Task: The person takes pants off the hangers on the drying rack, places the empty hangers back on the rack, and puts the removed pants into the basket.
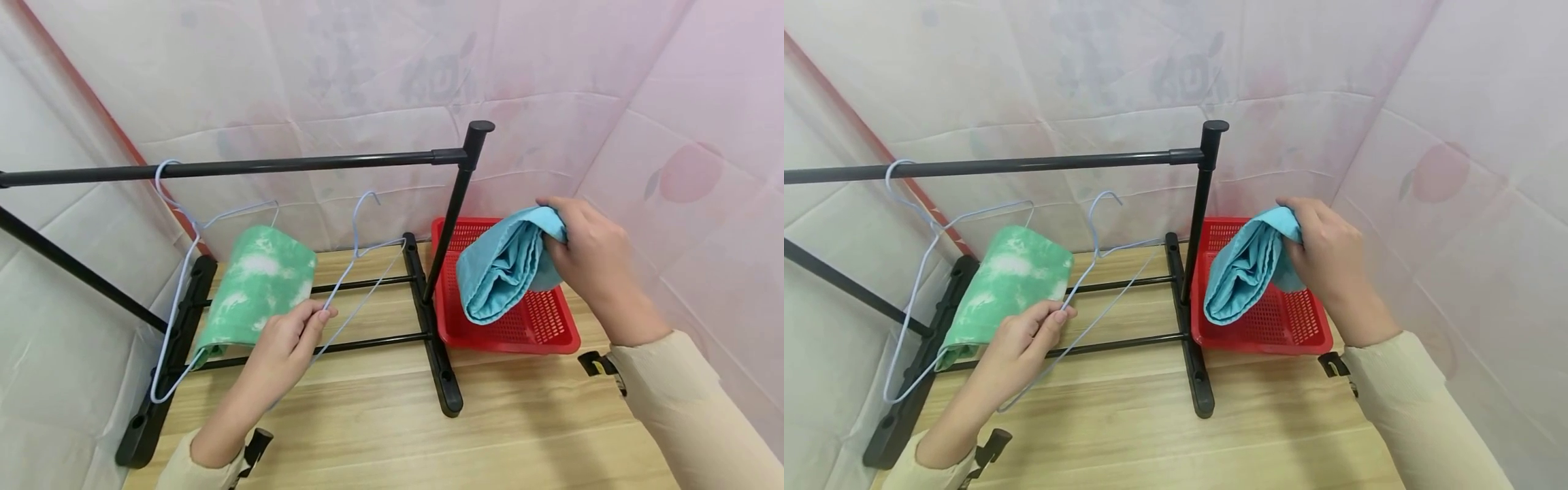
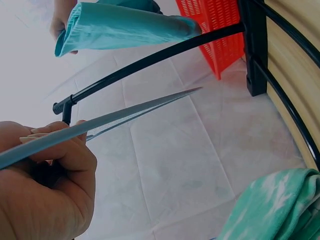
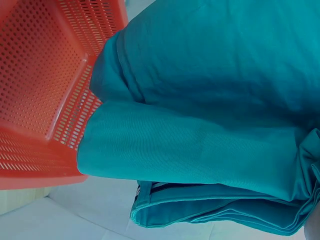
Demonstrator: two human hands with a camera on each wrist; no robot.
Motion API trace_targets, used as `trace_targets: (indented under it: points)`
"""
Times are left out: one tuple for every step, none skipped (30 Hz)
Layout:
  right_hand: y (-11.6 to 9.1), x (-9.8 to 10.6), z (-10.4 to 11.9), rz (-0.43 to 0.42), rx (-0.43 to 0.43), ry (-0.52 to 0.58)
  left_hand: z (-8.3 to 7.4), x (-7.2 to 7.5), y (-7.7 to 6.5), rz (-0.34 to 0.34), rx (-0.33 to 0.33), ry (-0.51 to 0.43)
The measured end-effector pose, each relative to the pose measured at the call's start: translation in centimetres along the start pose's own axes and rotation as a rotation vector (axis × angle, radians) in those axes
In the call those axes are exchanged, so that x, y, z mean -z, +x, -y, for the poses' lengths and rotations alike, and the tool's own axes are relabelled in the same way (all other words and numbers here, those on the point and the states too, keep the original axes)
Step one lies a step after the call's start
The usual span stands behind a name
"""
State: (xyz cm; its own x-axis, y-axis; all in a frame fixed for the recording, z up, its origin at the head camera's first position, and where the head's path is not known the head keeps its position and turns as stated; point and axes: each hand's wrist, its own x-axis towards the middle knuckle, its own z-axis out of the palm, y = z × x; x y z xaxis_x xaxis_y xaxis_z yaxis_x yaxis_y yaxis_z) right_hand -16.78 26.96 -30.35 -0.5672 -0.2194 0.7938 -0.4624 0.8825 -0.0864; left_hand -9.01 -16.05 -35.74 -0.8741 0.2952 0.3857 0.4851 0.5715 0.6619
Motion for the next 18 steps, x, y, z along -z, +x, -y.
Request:
trace_targets:
  points:
    - [0.0,-0.1,-0.1,-0.001,0.004,-0.001,-0.2,-0.1,-0.1,-0.002,0.000,0.002]
    - [0.0,-0.2,-0.3,-0.004,0.007,-0.002,-0.4,-0.2,-0.2,-0.002,0.000,0.003]
    - [-0.1,-0.2,-0.4,-0.002,0.010,-0.005,-0.6,-0.3,-0.3,-0.004,-0.001,0.008]
    - [0.0,-0.4,-0.4,0.001,0.013,-0.006,-0.6,-0.3,-0.2,-0.005,-0.003,0.009]
    - [0.1,-0.6,-0.5,0.007,0.015,-0.003,-0.6,-0.3,-0.2,-0.005,-0.005,0.010]
    - [0.2,-0.7,-0.5,0.010,0.013,0.001,-0.6,-0.3,-0.2,-0.006,-0.008,0.012]
    - [0.3,-0.9,-0.5,0.020,0.013,-0.001,-0.6,-0.2,-0.2,-0.006,-0.012,0.015]
    - [0.4,-1.0,-0.6,0.030,0.013,-0.005,-0.6,-0.2,-0.1,-0.005,-0.015,0.016]
    - [0.4,-1.2,-0.6,0.039,0.014,-0.006,-0.6,-0.3,-0.1,-0.003,-0.018,0.016]
    - [0.5,-1.4,-0.7,0.046,0.015,-0.004,-0.6,-0.3,-0.1,-0.001,-0.019,0.015]
    - [0.5,-1.6,-0.7,0.057,0.017,-0.002,-0.6,-0.3,-0.1,0.000,-0.017,0.014]
    - [0.6,-1.9,-0.8,0.064,0.019,-0.004,-0.7,-0.3,-0.1,0.001,-0.016,0.015]
    - [0.6,-2.1,-0.8,0.071,0.020,-0.001,-0.7,-0.4,-0.1,0.003,-0.015,0.014]
    - [0.7,-2.4,-0.9,0.075,0.022,0.003,-0.7,-0.4,-0.1,0.005,-0.012,0.013]
    - [0.7,-2.6,-0.9,0.079,0.021,0.008,-0.8,-0.4,-0.1,0.005,-0.011,0.014]
    - [0.7,-2.8,-1.0,0.082,0.023,0.010,-0.8,-0.5,-0.1,0.005,-0.009,0.016]
    - [0.7,-3.1,-1.1,0.085,0.024,0.010,-0.8,-0.5,-0.1,0.006,-0.008,0.018]
    - [0.7,-3.3,-1.2,0.091,0.023,0.008,-0.8,-0.5,0.0,0.006,-0.007,0.021]
